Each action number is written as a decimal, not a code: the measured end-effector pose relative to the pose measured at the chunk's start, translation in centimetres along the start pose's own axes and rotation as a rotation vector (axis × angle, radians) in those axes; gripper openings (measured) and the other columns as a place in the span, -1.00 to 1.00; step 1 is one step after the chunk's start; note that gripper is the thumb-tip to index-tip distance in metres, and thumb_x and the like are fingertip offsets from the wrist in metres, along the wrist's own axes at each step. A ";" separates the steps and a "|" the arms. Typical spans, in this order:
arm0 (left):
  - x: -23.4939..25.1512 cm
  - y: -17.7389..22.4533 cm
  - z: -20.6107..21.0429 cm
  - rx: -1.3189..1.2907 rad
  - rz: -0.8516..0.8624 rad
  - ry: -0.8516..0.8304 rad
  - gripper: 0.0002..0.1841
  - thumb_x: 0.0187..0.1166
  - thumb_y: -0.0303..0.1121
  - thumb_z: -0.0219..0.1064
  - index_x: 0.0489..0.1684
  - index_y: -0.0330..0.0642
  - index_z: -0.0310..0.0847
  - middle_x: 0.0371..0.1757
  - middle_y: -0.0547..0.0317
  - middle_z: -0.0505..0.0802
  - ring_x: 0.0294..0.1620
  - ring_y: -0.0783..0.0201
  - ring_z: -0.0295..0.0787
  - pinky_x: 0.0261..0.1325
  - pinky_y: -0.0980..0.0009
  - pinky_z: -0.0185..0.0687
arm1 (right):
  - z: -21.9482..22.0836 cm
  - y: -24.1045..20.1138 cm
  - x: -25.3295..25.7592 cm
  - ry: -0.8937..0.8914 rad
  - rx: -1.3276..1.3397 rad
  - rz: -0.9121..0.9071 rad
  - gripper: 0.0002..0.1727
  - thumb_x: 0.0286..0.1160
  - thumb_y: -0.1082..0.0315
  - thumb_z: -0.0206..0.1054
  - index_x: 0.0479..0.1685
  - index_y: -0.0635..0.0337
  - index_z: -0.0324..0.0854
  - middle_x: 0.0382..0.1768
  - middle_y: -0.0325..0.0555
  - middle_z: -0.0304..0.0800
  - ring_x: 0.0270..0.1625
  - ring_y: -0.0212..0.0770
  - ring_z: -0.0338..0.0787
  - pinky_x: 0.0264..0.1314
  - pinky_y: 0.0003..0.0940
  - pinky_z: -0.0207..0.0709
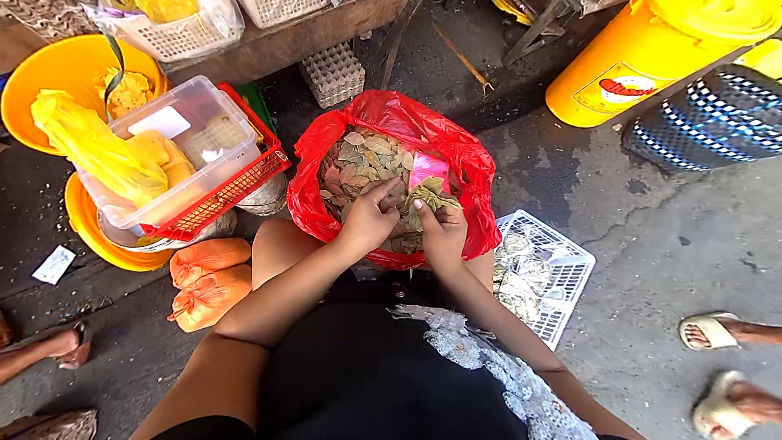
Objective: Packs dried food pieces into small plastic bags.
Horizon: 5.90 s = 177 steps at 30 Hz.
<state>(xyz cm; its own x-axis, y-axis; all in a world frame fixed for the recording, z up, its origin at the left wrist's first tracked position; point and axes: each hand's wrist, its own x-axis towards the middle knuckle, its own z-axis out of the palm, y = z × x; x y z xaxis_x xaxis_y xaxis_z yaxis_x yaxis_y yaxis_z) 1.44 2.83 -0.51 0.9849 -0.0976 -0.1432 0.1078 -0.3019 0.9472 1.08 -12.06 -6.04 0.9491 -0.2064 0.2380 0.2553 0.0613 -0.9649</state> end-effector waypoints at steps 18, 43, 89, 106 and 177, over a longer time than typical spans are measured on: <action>-1.1 -3.2 0.9 -0.077 0.207 0.139 -0.35 0.41 -0.68 0.30 0.60 -0.06 0.49 0.38 0.05 0.62 -0.29 0.43 0.65 -0.25 0.50 0.68 | 2.5 -0.6 0.3 0.073 0.270 0.486 -0.84 0.62 0.46 0.34 0.08 0.24 0.65 -0.16 -0.11 0.83 -0.10 -0.27 0.84 0.03 -0.26 0.77; -1.4 -3.7 -1.0 -0.091 0.427 0.114 -0.47 0.32 -0.73 0.26 0.36 -0.24 0.65 0.42 0.05 0.65 -0.28 0.56 0.59 -0.28 0.66 0.57 | 0.0 1.6 -0.3 -0.400 -0.461 -0.141 -0.82 0.28 0.58 0.42 -0.15 0.27 0.80 0.16 0.08 0.79 0.30 -0.14 0.76 0.36 -0.24 0.66; -2.2 -0.6 -2.9 0.761 0.102 -0.062 -0.70 0.63 -0.51 0.20 0.12 -0.19 0.86 0.53 -0.10 0.66 0.24 -0.10 0.80 0.20 -0.09 0.73 | -0.1 -4.9 -0.6 -1.087 -0.947 -0.429 -0.74 0.62 0.24 0.33 -0.17 0.30 0.76 -0.09 0.16 0.84 -0.07 0.17 0.89 -0.09 0.12 0.76; -2.8 0.8 -10.0 0.241 0.337 0.453 -0.63 0.65 -0.51 0.22 0.39 -0.26 0.69 0.53 -0.01 0.67 0.21 0.41 0.75 0.17 0.51 0.69 | 9.4 0.8 3.7 -1.094 -1.043 0.293 -0.52 0.63 0.05 0.38 0.36 0.18 0.70 0.32 0.25 0.72 0.32 0.31 0.74 0.30 0.40 0.56; -2.8 -0.8 -8.0 0.424 0.447 0.384 -0.66 0.60 -0.61 0.16 0.20 -0.32 0.80 0.33 -0.09 0.81 0.36 0.25 0.75 0.40 0.45 0.60 | 1.0 -0.4 2.9 -0.872 -1.048 0.261 -0.70 0.64 0.36 0.36 0.27 0.22 0.74 0.16 0.21 0.83 0.25 0.24 0.80 0.36 0.28 0.57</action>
<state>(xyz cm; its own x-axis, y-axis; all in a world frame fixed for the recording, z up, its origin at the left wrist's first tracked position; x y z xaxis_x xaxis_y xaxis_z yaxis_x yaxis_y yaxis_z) -0.37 10.94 1.43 0.9090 0.0185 0.4165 -0.3016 -0.6605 0.6876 3.95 -11.74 -4.89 0.8541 0.3909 -0.3430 0.1668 -0.8306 -0.5313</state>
